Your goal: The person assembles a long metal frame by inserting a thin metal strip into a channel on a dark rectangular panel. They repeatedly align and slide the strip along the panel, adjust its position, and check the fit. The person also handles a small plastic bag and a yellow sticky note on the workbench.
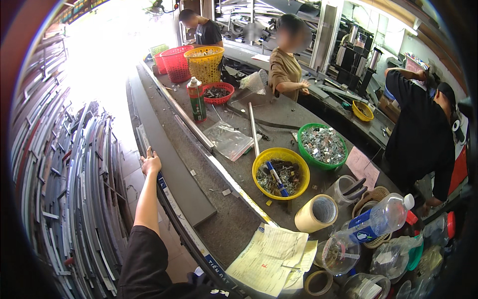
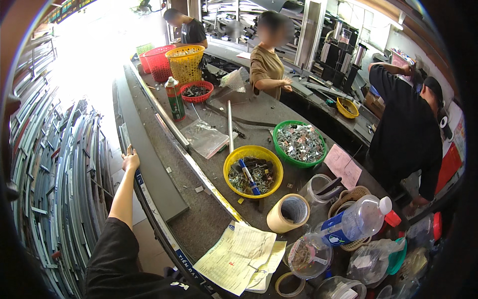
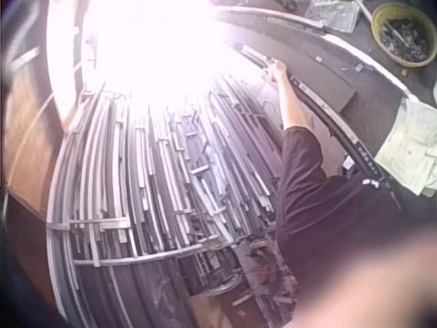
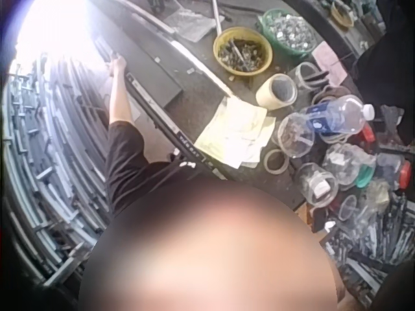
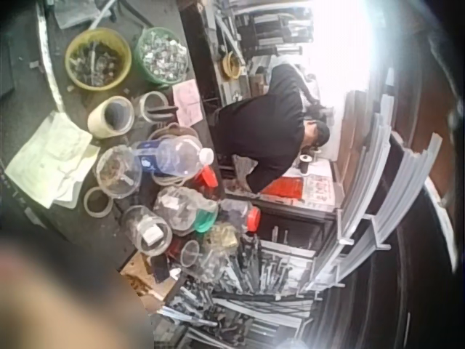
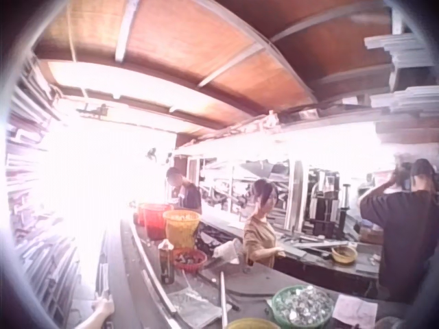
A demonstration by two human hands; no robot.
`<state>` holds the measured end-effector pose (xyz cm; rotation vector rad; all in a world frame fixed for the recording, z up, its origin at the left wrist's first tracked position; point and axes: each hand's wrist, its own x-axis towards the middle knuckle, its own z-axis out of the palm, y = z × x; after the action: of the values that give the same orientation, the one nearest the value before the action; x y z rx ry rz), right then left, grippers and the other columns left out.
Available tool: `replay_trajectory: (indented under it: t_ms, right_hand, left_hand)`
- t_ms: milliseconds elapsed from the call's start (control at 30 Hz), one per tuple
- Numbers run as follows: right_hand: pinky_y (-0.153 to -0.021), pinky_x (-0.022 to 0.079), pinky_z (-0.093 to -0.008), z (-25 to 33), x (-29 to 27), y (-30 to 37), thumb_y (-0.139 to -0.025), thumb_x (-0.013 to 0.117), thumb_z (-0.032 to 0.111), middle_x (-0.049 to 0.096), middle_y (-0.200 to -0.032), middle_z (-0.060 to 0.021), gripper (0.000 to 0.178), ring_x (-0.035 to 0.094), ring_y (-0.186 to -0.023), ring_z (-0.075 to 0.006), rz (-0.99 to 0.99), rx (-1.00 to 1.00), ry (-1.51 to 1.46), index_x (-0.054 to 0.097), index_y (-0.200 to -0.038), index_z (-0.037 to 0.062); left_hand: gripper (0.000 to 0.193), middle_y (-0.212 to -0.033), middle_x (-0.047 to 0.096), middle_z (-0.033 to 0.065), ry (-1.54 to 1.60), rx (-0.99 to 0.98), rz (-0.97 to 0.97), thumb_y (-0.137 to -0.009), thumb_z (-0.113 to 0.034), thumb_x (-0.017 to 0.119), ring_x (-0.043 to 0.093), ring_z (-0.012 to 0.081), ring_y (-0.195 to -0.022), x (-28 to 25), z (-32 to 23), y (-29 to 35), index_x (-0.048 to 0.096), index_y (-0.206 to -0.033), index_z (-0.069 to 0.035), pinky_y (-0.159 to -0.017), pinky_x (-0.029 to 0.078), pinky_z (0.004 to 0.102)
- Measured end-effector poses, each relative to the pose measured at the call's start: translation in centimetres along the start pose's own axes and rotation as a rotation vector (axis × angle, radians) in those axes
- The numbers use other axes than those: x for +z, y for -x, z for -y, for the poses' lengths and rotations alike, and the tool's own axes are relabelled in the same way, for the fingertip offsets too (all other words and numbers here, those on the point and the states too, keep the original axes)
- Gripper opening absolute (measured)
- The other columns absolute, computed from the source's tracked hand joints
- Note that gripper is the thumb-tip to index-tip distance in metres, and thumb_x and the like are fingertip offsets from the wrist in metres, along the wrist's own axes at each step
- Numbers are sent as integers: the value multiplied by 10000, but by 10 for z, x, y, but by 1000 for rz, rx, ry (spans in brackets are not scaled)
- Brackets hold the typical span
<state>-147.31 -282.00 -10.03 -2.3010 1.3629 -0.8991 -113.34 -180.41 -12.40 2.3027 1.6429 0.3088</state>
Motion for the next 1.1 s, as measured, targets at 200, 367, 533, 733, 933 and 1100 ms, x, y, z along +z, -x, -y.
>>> replay_trajectory:
  t_ms: [200, 367, 533, 733, 933, 1100]
  right_hand:
    - [-841, 545, -443, -4, 0, -2, -919, 741, 248, 725, -862, -162, 283, 666, -797, -319, 12, 10, 4, 741, -1069, 8]
    - [-842, 543, -447, -11, -2, 1, -914, 746, 256, 724, -847, -162, 290, 663, -789, -319, 5, 26, 7, 744, -1065, 9]
    - [-843, 541, -451, -23, -11, 7, -909, 751, 265, 722, -831, -162, 297, 660, -781, -320, -18, 49, 16, 747, -1061, 9]
    - [-844, 539, -456, -42, -27, 11, -903, 758, 275, 721, -813, -161, 305, 656, -772, -320, -37, 77, 18, 751, -1055, 10]
    - [-845, 537, -461, -58, -41, 19, -897, 764, 285, 720, -794, -161, 314, 652, -763, -321, -49, 127, 21, 755, -1050, 12]
    - [-846, 535, -465, -73, -59, 22, -892, 769, 293, 718, -779, -160, 321, 649, -755, -322, -74, 170, 38, 758, -1046, 12]
  left_hand:
    - [550, -1596, 278, 297, -2, 2, 1, -1062, -499, 318, 494, 480, -1351, -2, 0, 1, 193, -1592, -419, -1055, 477, 536]
    - [546, -1597, 279, 290, 25, -3, 15, -1062, -502, 312, 471, 476, -1374, -2, 0, -1, 198, -1590, -420, -1072, 460, 543]
    - [567, -1568, 344, 300, 9, 49, 33, -1068, -482, 302, 347, 426, -1472, 0, 3, -5, 155, -1606, -384, -1094, 437, 552]
    - [572, -1552, 397, 272, -24, 54, 7, -1065, -482, 301, 316, 404, -1492, 11, 9, -19, 155, -1607, -372, -1082, 441, 568]
    - [557, -1591, 311, 286, -11, 68, 20, -1065, -510, 285, 442, 428, -1413, 19, 14, -33, 140, -1597, -429, -1064, 447, 586]
    - [549, -1565, 354, 297, -51, 84, -7, -1073, -502, 275, 400, 434, -1439, 20, 15, -33, 136, -1598, -419, -1067, 445, 587]
